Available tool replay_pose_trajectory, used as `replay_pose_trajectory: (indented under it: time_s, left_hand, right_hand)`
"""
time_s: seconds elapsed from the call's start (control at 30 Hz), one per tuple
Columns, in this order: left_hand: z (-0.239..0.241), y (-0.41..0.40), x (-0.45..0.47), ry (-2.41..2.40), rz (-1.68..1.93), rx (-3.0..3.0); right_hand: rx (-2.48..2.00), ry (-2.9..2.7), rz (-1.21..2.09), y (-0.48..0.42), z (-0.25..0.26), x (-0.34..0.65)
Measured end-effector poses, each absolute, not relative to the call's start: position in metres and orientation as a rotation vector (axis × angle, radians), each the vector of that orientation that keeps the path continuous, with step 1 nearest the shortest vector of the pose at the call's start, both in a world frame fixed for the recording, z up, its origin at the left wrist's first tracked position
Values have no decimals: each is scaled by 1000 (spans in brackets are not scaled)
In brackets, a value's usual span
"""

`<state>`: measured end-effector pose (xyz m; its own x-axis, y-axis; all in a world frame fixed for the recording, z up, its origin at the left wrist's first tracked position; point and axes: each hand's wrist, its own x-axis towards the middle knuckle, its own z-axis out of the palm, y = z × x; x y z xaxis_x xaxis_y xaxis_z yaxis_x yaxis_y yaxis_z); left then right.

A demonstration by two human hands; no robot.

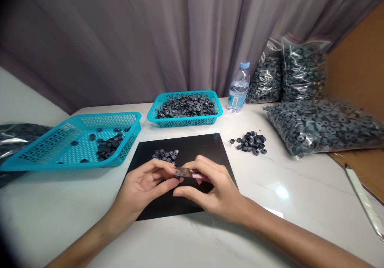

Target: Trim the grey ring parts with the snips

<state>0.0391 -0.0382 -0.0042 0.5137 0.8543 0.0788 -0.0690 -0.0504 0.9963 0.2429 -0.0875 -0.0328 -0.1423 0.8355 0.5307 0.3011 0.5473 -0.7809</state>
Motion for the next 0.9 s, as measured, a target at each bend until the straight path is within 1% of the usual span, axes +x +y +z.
replay_pose_trajectory:
  time_s: [0.2, 0.33, 0.4, 0.5, 0.6, 0.7, 0.9]
  left_hand:
    - [-9, -41, 39, 806, 732, 1506]
    - [7, -36, 29, 1024, 819, 2000]
    - [17, -27, 18, 1106, 863, 2266]
    - [29, -10, 0, 1306, 651, 2436]
    - [36, -1, -11, 1423, 457, 2484]
    - [37, -1, -13, 1405, 354, 2475]
    - [29, -6, -15, 1281, 322, 2417]
  right_hand:
    - [-1012, -1714, 647, -85, -35, 235]
    - [-1153, -1656, 584, -72, -35, 251]
    - [-1344, -1600, 367, -59, -35, 272]
    - [-1784, -1604, -50, -43, -32, 310]
    - [-2153, -1718, -152, -38, -28, 332]
    - [-2387, -1817, -263, -42, -25, 332]
    - [-2522, -1853, -349, -46, -28, 321]
